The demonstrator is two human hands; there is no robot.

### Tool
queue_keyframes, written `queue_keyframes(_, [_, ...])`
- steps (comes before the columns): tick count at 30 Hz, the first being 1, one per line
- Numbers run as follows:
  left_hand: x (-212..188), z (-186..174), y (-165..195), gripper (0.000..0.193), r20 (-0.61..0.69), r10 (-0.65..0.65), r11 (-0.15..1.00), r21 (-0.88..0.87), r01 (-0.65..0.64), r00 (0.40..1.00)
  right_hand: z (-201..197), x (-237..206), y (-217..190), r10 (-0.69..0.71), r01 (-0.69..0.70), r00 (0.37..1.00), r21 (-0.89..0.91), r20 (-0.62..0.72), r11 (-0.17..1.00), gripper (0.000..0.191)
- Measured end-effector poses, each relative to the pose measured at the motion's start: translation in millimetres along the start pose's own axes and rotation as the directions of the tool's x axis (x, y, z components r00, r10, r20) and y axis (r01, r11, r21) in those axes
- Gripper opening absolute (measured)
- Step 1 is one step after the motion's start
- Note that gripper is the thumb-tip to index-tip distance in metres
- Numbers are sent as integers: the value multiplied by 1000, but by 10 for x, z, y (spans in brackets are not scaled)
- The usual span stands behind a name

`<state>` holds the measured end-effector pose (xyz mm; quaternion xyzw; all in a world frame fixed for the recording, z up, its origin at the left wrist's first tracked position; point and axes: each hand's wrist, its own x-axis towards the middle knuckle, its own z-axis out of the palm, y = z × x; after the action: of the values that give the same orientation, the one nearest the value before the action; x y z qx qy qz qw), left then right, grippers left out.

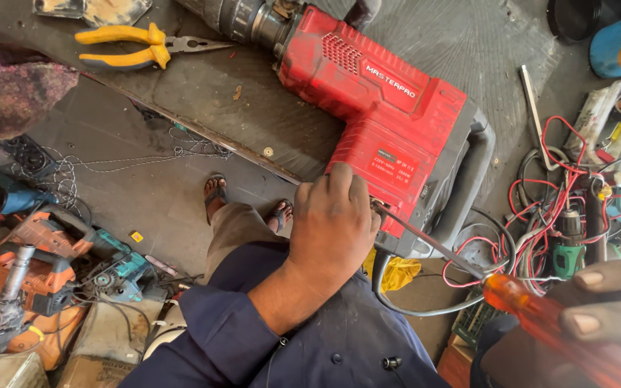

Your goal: The person repairs a red Masterpro power drill by opening the housing, using pliers and a screwdriver to adjust internal components, and then closing the housing. The person also briefly handles a small metal part and moves around the workshop.

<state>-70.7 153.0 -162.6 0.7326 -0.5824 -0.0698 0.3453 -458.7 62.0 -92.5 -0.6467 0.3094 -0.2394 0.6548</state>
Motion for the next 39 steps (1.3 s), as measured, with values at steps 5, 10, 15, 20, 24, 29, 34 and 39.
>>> queue_keyframes(5, [58, 30, 50, 29, -15, -9, 1000, 25, 10, 1000, 101, 43, -75, -310, 349, 936, -564, 168, 748, 17])
queue_keyframes(10, [80, 56, 93, 26, 29, 6, 995, 96, -9, 1000, 750, 352, -124, -673, 486, 739, -687, -7, 541, 16])
queue_keyframes(15, [82, 60, 88, 21, 75, 22, 998, 50, -26, 997, 1103, 662, -530, -628, 487, 777, -675, 45, 554, 13])
queue_keyframes(20, [36, -10, 42, 21, -8, -1, 968, -249, -1, 1000, 1155, 799, -658, -590, 505, 806, -571, 44, 647, 13])
queue_keyframes(24, [-2, -71, -4, 29, -9, -37, 942, -333, 32, 999, 1270, 809, -661, -516, 368, 856, -664, -32, 651, 15])
queue_keyframes(29, [-31, -86, -2, 20, -43, 29, 967, -250, -39, 999, 1422, 854, -631, -681, 446, 727, -693, -89, 567, 23])
queue_keyframes(34, [-38, -67, 14, 14, -82, 40, 976, -211, -56, 996, 1253, 764, -626, -603, 447, 795, -727, 56, 521, 20])
queue_keyframes(39, [-24, -40, 15, 19, -110, -11, 984, -178, -9, 994, 1129, 747, -436, -690, 547, 724, -604, -7, 580, 17])
